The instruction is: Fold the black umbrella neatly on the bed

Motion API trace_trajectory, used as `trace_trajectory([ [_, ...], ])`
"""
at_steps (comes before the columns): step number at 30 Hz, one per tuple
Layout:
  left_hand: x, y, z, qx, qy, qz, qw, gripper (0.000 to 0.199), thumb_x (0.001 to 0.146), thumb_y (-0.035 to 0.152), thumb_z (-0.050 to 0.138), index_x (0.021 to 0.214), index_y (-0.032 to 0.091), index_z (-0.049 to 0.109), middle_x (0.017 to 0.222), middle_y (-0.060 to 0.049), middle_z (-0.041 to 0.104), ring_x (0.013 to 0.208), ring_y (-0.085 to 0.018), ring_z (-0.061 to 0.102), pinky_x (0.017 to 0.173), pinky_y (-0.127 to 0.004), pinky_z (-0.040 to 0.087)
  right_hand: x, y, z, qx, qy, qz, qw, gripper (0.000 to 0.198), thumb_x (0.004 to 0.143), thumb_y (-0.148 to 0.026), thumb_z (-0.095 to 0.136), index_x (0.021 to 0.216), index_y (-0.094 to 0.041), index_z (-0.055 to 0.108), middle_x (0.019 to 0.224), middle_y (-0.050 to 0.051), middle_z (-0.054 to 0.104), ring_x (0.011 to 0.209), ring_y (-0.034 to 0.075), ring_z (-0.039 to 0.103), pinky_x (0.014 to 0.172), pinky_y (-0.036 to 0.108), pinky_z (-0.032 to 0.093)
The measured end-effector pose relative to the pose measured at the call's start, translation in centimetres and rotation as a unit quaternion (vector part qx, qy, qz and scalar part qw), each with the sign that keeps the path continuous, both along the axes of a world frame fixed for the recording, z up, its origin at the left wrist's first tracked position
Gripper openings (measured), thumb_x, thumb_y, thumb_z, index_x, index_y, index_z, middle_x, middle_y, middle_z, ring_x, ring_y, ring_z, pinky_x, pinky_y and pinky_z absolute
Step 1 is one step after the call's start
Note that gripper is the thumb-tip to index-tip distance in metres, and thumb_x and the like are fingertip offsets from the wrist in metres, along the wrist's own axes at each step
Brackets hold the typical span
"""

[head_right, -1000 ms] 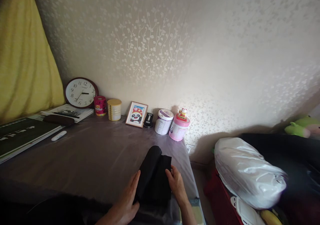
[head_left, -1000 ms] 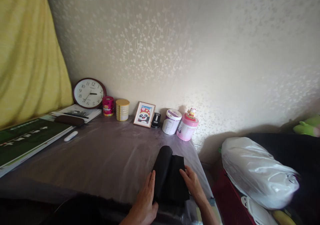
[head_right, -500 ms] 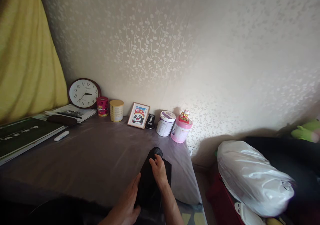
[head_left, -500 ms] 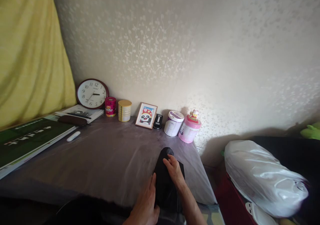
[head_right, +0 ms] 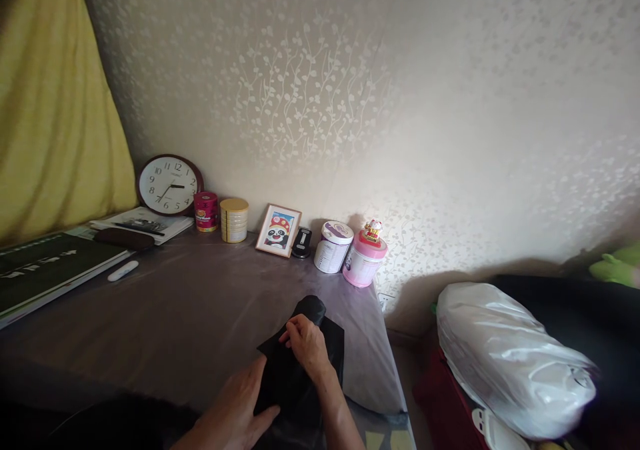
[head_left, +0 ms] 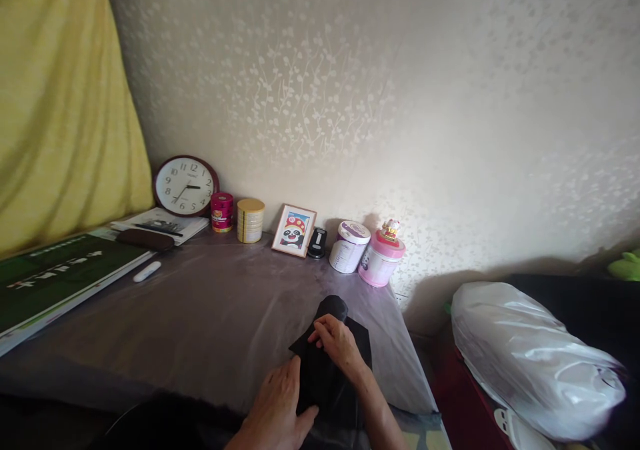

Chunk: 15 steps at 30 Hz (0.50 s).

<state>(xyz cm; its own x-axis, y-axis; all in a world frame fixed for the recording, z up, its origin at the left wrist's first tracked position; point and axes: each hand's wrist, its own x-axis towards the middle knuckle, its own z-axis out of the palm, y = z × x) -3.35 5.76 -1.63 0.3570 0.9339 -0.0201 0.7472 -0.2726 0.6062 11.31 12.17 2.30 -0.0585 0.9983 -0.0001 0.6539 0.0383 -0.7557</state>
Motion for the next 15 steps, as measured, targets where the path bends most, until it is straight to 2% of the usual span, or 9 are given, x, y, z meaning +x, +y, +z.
trace_trajectory([
  [4, -0.3, 0.2, 1.1, 0.114, -0.057, 0.040, 0.991, 0.038, 0.079, 0.032, 0.046, 0.112, 0.015, 0.047, 0.112, -0.013, 0.055, 0.106, -0.026, 0.054, 0.092, -0.042, 0.045, -0.2, -0.2, 0.1, 0.010, -0.029, 0.021, 0.999, 0.022, 0.086, -0.029, 0.039, 0.078, -0.021, 0.058, 0.073, -0.001, 0.072, 0.062, 0.012, 0.063, 0.063, 0.022, 0.042],
  [7, 0.4, 0.2, 1.3, 0.174, -0.071, 0.014, 0.982, 0.030, 0.078, 0.028, 0.049, 0.107, 0.021, 0.050, 0.120, -0.010, 0.049, 0.113, -0.026, 0.050, 0.095, -0.043, 0.043, -0.3, -0.4, 0.0, 0.028, -0.069, 0.032, 0.997, 0.023, 0.087, -0.029, 0.040, 0.077, -0.021, 0.059, 0.075, -0.001, 0.071, 0.068, 0.013, 0.064, 0.064, 0.022, 0.041],
  [10, 1.3, 0.1, 0.1, 0.178, -0.065, -0.021, 0.982, 0.035, 0.074, 0.025, 0.054, 0.108, 0.022, 0.050, 0.124, -0.009, 0.046, 0.117, -0.028, 0.047, 0.098, -0.044, 0.042, -0.4, -0.6, 0.0, 0.036, -0.092, 0.049, 0.994, 0.024, 0.088, -0.028, 0.040, 0.077, -0.022, 0.060, 0.075, -0.001, 0.071, 0.071, 0.013, 0.064, 0.065, 0.022, 0.041],
  [15, 2.0, 0.0, -1.9, 0.152, -0.056, -0.012, 0.987, 0.049, 0.073, 0.021, 0.053, 0.121, 0.022, 0.042, 0.129, -0.011, 0.044, 0.120, -0.029, 0.045, 0.097, -0.046, 0.043, -0.1, -1.3, 0.2, 0.064, -0.073, 0.100, 0.990, 0.025, 0.090, -0.028, 0.040, 0.086, -0.024, 0.064, 0.079, -0.002, 0.071, 0.074, 0.012, 0.064, 0.068, 0.021, 0.043],
])
